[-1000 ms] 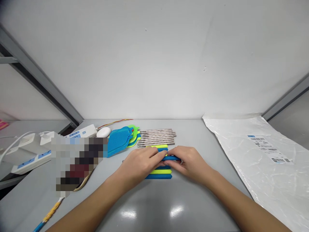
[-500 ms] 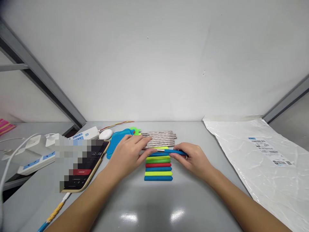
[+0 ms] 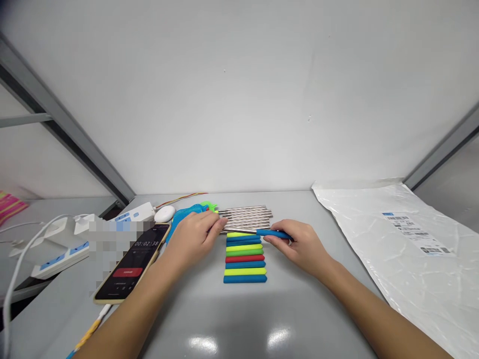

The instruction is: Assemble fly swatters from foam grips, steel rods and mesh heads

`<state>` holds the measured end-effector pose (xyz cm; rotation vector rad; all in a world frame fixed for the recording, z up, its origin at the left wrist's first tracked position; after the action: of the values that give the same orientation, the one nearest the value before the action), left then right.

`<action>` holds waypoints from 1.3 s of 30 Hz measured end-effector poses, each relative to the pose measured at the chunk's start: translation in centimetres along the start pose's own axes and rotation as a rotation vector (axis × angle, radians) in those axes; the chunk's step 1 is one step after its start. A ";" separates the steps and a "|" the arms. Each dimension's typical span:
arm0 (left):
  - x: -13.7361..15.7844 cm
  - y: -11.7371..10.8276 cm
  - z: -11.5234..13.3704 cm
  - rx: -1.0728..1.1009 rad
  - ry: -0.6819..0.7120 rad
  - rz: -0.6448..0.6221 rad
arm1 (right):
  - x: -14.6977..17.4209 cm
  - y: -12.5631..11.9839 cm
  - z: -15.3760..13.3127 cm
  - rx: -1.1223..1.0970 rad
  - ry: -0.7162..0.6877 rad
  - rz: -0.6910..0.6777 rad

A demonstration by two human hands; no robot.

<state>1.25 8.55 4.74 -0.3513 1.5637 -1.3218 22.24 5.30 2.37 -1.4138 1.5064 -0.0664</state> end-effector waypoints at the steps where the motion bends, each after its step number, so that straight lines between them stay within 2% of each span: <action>1: 0.0 0.1 0.1 0.015 0.002 -0.009 | 0.0 0.0 0.0 -0.001 -0.002 0.000; 12: 0.4 0.8 1.1 0.123 0.001 -0.032 | 0.3 0.1 -0.4 -0.022 -0.047 -0.006; 26: 0.5 1.4 1.4 0.055 0.029 -0.030 | 0.4 0.6 -0.2 -0.022 -0.039 -0.022; 39: 0.7 2.7 1.8 0.051 -0.072 -0.141 | 0.6 0.6 -0.2 0.046 -0.042 0.023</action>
<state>3.42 7.92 2.30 -0.4793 1.4646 -1.4385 21.83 4.93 1.73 -1.3530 1.4781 -0.0565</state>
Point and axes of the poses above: each hand's wrist, its own x-axis away from the middle knuckle, its own y-axis out of the palm, z = x × y, the point moved 7 cm from there along -x, towards the middle knuckle, and after that the axes turned 7 degrees about z, right-handed, at the moved point
